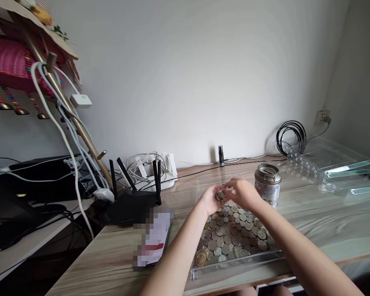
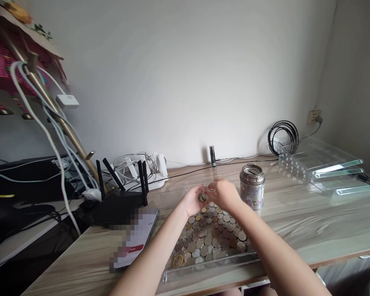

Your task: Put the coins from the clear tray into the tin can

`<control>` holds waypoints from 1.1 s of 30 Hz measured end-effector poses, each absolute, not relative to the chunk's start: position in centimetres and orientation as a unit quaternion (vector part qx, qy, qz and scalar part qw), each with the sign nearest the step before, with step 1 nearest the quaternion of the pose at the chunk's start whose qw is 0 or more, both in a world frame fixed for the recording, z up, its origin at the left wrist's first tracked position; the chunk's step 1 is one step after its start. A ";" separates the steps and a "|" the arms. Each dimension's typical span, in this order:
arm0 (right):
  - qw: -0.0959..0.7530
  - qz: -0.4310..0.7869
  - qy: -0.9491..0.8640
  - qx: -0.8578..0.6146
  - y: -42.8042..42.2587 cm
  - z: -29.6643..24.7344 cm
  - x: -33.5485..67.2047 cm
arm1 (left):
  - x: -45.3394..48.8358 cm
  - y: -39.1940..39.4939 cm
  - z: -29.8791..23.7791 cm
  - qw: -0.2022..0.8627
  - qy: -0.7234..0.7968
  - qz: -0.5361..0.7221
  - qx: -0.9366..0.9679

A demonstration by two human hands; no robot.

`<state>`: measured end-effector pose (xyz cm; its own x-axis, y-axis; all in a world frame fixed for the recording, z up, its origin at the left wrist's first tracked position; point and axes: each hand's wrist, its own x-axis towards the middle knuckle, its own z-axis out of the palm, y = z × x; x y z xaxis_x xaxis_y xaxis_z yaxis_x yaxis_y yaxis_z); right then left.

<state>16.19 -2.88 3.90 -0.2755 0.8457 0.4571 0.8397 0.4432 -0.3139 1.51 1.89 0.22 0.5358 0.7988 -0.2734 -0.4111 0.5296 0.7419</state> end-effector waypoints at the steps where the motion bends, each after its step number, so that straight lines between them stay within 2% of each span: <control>1: 0.250 0.015 -0.819 -0.516 -2.9 3.4 15.4 | 1.6 2.0 0.2 0.817 0.317 0.367 0.313; 4: 0.187 0.018 -0.847 -0.498 -2.5 2.4 14.4 | 1.7 2.2 0.1 0.815 0.329 0.359 0.313; 9: 0.203 -0.012 -0.840 -0.503 -2.1 2.3 15.0 | 1.8 2.2 -0.1 0.821 0.325 0.364 0.297; 11: 0.239 -0.019 -0.821 -0.519 -2.2 3.0 15.6 | 1.7 2.1 -0.1 0.827 0.312 0.361 0.298; 16: 0.409 -0.064 -0.702 -0.580 -2.5 5.8 19.7 | 1.6 1.7 0.4 0.829 0.291 0.359 0.316; 18: 0.434 -0.093 -0.636 -0.631 -2.5 6.6 22.2 | 1.6 1.6 0.5 0.819 0.307 0.366 0.318; 26: 0.334 -0.080 -0.534 -0.773 -1.8 6.3 27.2 | 1.5 1.7 0.3 0.801 0.317 0.368 0.350; 33: 0.331 -0.091 -0.522 -0.781 -2.0 6.3 27.3 | 1.6 1.8 0.2 0.794 0.327 0.368 0.356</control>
<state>27.26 -1.95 6.33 0.4391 0.7546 0.4877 0.8750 -0.2358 -0.4229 1.59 1.82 0.24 0.5146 0.8181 -0.2566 -0.3520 0.4745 0.8068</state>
